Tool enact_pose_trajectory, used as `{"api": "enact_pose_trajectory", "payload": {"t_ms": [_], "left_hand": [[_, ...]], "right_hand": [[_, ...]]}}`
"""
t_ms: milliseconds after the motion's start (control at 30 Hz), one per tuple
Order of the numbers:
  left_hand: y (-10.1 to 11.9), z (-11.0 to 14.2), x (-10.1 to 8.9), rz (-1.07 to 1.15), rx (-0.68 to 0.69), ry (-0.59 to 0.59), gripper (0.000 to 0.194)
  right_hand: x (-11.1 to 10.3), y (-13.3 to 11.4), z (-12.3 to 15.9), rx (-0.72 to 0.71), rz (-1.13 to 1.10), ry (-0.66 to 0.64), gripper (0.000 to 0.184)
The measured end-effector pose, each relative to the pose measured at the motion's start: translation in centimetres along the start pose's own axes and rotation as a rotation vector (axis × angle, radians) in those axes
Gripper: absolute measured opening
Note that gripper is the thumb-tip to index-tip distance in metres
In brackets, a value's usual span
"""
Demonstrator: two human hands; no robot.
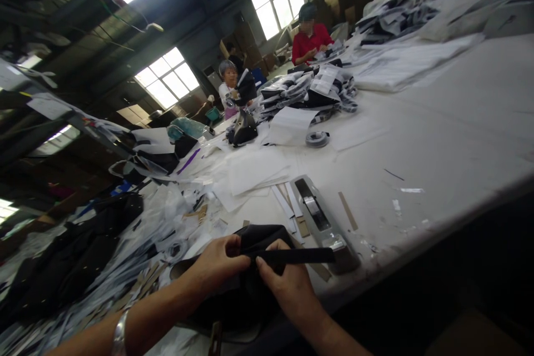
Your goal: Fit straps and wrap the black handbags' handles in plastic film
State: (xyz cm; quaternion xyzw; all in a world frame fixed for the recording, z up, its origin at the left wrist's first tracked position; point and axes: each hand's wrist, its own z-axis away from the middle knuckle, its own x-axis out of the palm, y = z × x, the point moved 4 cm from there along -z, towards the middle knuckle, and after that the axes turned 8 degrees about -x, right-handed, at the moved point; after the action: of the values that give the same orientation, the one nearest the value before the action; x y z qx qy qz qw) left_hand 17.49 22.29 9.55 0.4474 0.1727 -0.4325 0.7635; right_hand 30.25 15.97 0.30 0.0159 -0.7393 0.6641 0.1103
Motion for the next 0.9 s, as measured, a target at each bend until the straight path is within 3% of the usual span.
{"api": "enact_pose_trajectory", "payload": {"t_ms": [500, 667, 900], "left_hand": [[-0.8, -0.4, 0.2, 0.029, 0.17, 0.017, 0.018], [-0.2, 0.1, 0.8, 0.105, 0.201, 0.005, 0.029], [-0.6, 0.6, 1.2, 0.004, 0.206, 0.137, 0.019]], "right_hand": [[0.1, 0.7, -0.9, 0.071, 0.009, -0.071, 0.017], [0.3, -0.1, -0.7, 0.048, 0.034, -0.052, 0.016], [0.5, -0.4, 0.0, 0.056, 0.032, -0.027, 0.015]]}}
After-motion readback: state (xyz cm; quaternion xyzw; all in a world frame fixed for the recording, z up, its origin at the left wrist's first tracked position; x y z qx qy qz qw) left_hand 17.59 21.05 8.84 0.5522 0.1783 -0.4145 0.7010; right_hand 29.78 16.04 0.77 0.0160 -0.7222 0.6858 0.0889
